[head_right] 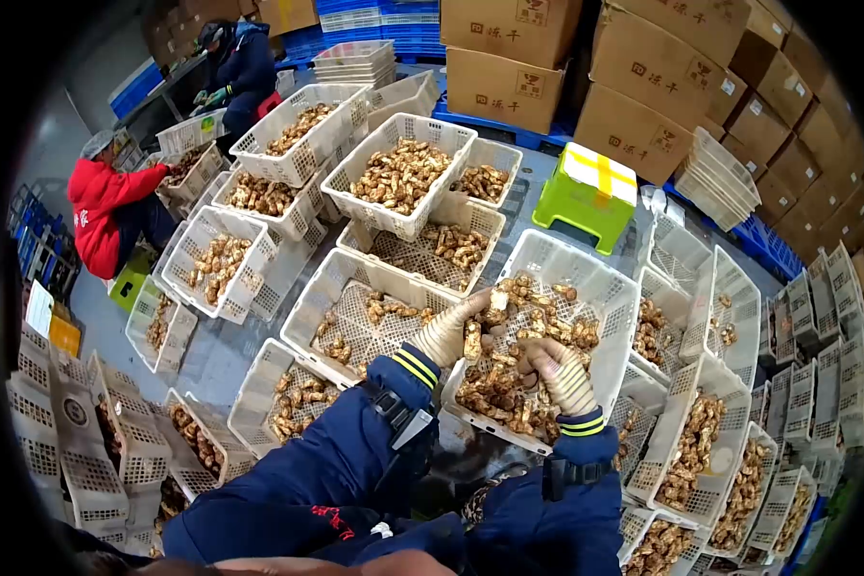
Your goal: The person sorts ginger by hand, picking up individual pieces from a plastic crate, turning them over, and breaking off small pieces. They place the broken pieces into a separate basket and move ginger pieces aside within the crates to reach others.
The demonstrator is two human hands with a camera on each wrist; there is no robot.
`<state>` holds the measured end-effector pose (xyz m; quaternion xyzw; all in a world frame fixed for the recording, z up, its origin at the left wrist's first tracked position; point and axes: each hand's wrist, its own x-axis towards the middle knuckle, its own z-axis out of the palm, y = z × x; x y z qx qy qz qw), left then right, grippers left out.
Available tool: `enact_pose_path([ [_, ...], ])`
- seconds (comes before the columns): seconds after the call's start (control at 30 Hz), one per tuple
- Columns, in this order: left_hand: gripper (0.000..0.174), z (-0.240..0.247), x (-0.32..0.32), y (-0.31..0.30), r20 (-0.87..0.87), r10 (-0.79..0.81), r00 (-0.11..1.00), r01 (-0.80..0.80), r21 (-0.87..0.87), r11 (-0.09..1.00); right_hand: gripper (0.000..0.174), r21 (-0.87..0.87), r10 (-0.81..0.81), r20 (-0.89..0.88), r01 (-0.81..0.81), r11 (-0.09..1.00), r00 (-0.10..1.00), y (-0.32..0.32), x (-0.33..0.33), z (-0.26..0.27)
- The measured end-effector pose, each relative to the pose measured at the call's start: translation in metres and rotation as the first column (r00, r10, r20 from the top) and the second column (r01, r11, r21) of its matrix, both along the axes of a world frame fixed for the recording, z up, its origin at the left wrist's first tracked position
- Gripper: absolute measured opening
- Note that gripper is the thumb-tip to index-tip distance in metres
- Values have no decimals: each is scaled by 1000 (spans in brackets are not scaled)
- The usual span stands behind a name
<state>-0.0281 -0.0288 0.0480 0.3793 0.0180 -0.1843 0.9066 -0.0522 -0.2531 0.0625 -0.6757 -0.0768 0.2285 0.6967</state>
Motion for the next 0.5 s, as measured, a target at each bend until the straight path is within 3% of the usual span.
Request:
enact_pose_path([
  [0.1,42,-1,4,-5,-35,-64,997,62,-57,996,43,64,-173,24,171,983,985,-3,2,-10],
  [0.2,41,-5,4,-10,-29,-53,998,52,-43,998,44,89,-246,57,240,967,968,-5,6,-19],
  [0.5,45,8,-5,-18,-105,-153,983,165,120,979,68,105,-246,206,229,968,947,-1,7,-25],
])
